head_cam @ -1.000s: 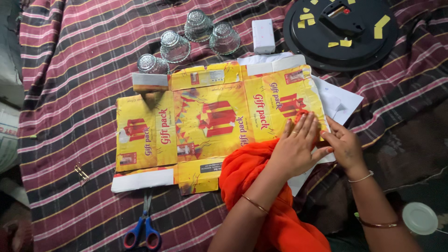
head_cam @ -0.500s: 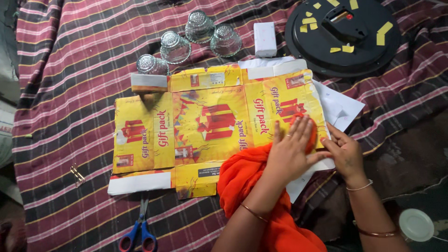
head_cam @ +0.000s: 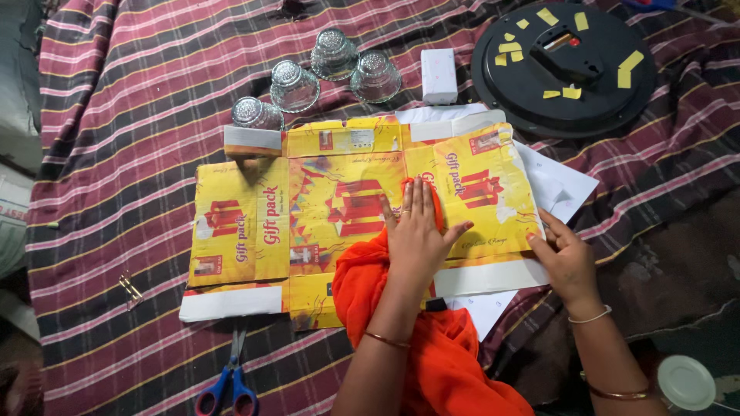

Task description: The person wraps a small white box with patterned paper, folds the edges, and secures them with yellow tape. They then wipe a cardboard surface with an orange cloth and place a yellow gift pack box on top, smoothing it down.

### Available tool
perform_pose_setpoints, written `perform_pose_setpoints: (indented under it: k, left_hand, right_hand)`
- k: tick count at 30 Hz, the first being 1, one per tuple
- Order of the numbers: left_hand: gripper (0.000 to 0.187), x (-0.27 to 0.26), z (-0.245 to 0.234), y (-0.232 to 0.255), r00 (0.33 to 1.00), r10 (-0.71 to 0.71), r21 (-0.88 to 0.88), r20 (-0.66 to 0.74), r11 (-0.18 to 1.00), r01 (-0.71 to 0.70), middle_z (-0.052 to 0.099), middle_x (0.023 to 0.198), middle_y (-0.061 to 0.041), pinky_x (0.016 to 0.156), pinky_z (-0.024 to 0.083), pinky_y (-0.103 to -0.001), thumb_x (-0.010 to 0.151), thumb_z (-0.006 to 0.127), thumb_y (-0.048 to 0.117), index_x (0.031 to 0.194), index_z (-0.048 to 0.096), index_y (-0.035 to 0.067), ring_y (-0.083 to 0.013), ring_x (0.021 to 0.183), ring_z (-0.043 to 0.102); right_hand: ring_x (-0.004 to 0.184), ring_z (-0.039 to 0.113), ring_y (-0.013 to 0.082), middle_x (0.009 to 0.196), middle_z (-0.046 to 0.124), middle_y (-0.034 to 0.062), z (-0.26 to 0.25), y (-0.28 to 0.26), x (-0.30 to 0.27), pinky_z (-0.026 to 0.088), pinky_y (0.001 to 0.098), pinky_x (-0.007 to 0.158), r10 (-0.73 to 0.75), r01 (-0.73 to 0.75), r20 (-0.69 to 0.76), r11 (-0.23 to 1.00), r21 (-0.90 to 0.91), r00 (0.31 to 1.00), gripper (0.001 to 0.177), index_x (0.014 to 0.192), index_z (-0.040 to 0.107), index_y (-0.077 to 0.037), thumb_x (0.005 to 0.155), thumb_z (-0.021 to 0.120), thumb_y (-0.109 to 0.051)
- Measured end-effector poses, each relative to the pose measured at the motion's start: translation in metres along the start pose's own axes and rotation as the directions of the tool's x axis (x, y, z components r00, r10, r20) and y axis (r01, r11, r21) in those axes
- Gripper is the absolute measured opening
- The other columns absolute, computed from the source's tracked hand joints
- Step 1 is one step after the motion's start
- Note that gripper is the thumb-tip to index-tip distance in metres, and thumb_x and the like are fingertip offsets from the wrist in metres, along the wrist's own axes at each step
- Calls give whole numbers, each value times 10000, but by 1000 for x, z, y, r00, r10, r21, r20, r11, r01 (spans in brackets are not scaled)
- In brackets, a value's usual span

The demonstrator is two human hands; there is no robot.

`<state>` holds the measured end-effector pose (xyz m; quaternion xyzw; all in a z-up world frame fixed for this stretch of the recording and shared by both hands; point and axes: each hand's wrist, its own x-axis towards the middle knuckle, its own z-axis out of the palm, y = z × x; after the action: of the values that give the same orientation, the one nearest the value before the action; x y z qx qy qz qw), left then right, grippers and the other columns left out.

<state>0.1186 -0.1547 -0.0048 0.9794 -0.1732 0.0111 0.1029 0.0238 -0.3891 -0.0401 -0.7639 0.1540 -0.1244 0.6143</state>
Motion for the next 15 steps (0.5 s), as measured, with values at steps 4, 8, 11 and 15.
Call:
perform_pose_setpoints:
  k: [4,8,11,15]
  left_hand:
    - [1080,-2,3,-1,998,21,-40,-61,999,-24,216,1681,-120,1226,8,-584,900,296,827,1588,236,-3,-240,1555,151]
    - [1072,-2,1,0,999,17,-35,-46,999,-19,224,1682,-126,1227,37,-590,903,317,813,1582,247,-14,-244,1561,158]
    - [1070,-3,2,0,998,28,-24,-48,999,-30,228,1675,-137,1220,51,-593,905,328,807,1576,249,-21,-254,1556,164]
    - [1050,-3,6,-2,997,41,-17,-70,999,-42,238,1669,-146,1218,59,-586,913,340,783,1573,258,-30,-263,1555,174]
  right_hand:
    - [1135,631,280,1234,677,132,8,-34,-9,483,439,990,-248,146,-57,723,-676,967,618,1452,620,-151,872,767,-305]
    - [1468,386,316,1520,525,61,22,-52,-8,196,651,1166,-423,335,193,293,-896,885,614,1403,585,-235,843,684,-468]
    - [1521,283,278,1597,400,74,34,-48,2,112,641,1179,-341,443,381,122,-888,859,630,1472,500,-270,894,599,-500]
    - [1540,206,314,1668,256,160,58,-32,27,101,548,1210,-313,616,554,149,-774,772,779,1574,309,-67,946,528,-474]
